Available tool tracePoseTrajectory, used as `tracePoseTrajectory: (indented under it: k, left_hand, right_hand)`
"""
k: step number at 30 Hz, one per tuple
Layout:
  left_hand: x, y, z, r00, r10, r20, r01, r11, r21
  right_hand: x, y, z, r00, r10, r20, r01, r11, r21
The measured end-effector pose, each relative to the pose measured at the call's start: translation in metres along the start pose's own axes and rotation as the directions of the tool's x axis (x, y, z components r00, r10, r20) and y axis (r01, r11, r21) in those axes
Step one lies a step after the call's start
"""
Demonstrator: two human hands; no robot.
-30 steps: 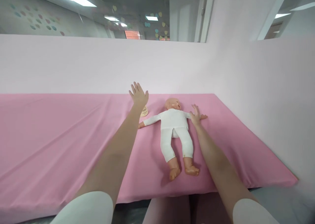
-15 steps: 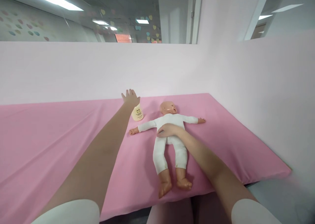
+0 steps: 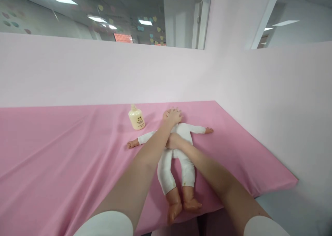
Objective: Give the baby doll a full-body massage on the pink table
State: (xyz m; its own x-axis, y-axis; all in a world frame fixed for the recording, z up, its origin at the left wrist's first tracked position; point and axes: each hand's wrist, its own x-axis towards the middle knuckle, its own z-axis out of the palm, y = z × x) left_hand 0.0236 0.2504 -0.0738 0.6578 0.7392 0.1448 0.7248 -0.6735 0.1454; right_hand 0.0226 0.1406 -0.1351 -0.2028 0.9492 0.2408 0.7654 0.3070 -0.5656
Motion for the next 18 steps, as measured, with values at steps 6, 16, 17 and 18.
tracePoseTrajectory:
  k: [6,16,17,18]
  left_hand:
    - [-0.006,-0.031,0.010,0.973,-0.152,-0.173,0.123,0.979,-0.164]
    - [-0.021,-0.092,0.063,0.890,-0.011,-0.456,-0.240,0.839,-0.489]
    - [-0.020,-0.096,0.068,0.889,-0.021,-0.458,-0.250,0.815,-0.523]
    - [-0.020,-0.098,0.071,0.890,-0.034,-0.455,-0.255,0.790,-0.558]
  right_hand:
    - [0.007,0.005,-0.012,0.992,0.059,0.110,-0.057,0.998,-0.022]
    - [0.054,0.049,-0.041,0.869,0.031,-0.493,0.130,0.948,0.289]
    - [0.061,0.054,-0.040,0.881,0.041,-0.471,0.108,0.953,0.285]
    - [0.067,0.059,-0.038,0.897,0.054,-0.438,0.082,0.955,0.285]
